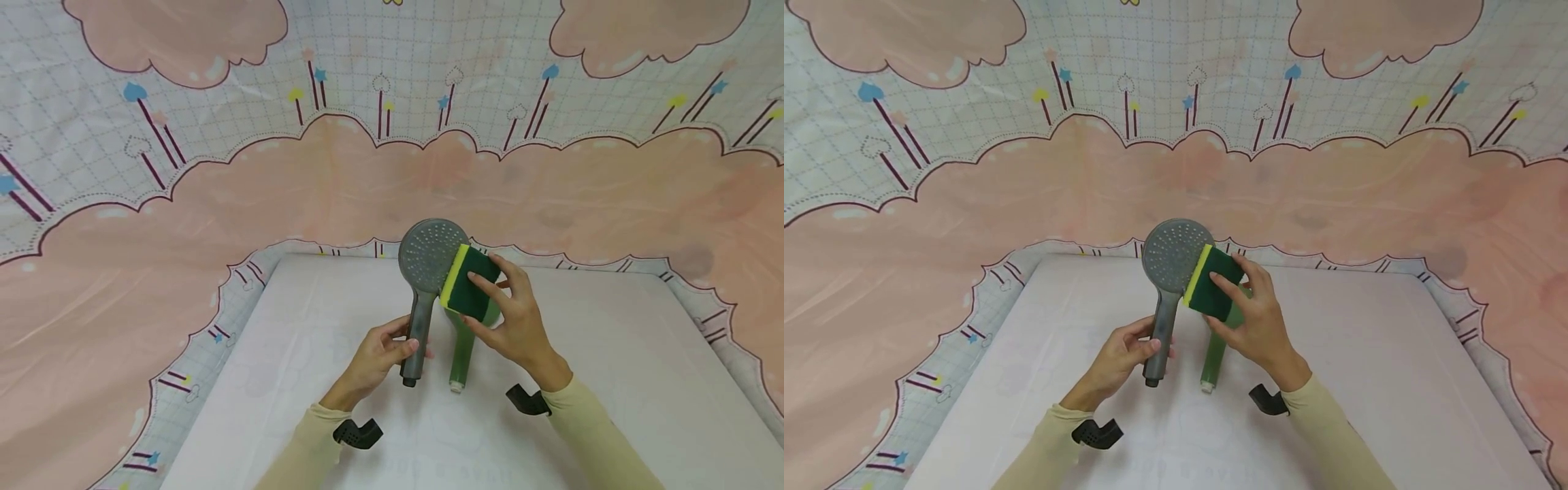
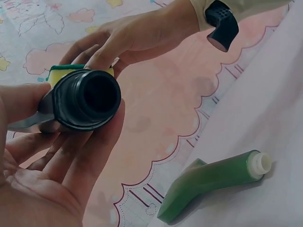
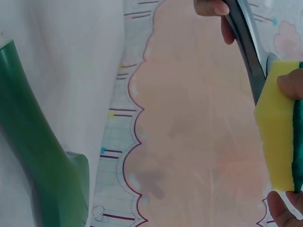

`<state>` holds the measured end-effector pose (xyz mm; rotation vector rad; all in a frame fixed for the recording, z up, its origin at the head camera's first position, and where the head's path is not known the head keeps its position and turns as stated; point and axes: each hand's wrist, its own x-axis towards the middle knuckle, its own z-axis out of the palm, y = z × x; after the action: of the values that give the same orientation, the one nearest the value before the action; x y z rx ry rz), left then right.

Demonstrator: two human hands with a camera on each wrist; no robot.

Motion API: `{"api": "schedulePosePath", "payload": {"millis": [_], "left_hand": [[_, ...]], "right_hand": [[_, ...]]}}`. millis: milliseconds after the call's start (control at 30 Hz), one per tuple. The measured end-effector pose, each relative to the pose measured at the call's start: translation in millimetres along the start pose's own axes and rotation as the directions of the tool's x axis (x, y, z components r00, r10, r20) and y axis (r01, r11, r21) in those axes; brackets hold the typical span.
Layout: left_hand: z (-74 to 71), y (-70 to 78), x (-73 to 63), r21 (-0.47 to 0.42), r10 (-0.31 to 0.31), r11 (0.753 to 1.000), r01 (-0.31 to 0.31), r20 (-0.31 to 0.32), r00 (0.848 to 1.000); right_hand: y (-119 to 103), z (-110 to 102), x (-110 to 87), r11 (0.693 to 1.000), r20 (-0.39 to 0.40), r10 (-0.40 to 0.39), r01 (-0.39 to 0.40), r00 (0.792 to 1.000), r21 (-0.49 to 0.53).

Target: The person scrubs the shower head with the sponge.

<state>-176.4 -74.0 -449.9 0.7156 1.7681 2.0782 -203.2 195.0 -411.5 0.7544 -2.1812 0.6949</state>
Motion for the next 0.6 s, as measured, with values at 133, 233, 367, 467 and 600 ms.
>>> {"api": "schedulePosePath", "payload": {"millis": [133, 233, 367, 467, 600], "left_hand": [[0.9, 0.9, -0.5, -0.012, -0.002, 1.0, 0.002, -0.028, 1.0], [1.7, 1.9, 0.1, -0.014, 0.004, 1.0, -0.004, -0.05, 0.999], [2.1, 3.9, 1.6, -0.013, 0.002, 1.0, -0.003, -0.068, 0.998], [1.7, 3.8, 2.7, -0.011, -0.001, 1.0, 0.0, -0.076, 0.997], [1.1, 2.0, 3.5, -0.005, -0.008, 1.0, 0.008, -0.089, 0.996]], "right_hand": [[-3, 3, -1.2, 1.0, 0.021, -0.002, 0.002, 1.0, 0.023], [-6, 4, -1.1, 1.0, 0.037, -0.01, 0.009, 0.999, 0.03], [-11, 7, -0.6, 0.999, 0.058, -0.034, 0.033, 0.998, 0.016], [-14, 10, -0.3, 0.999, 0.056, -0.052, 0.051, 0.997, 0.01], [-15, 12, -0.8, 0.998, 0.059, -0.06, 0.059, 0.996, 0.021]]}}
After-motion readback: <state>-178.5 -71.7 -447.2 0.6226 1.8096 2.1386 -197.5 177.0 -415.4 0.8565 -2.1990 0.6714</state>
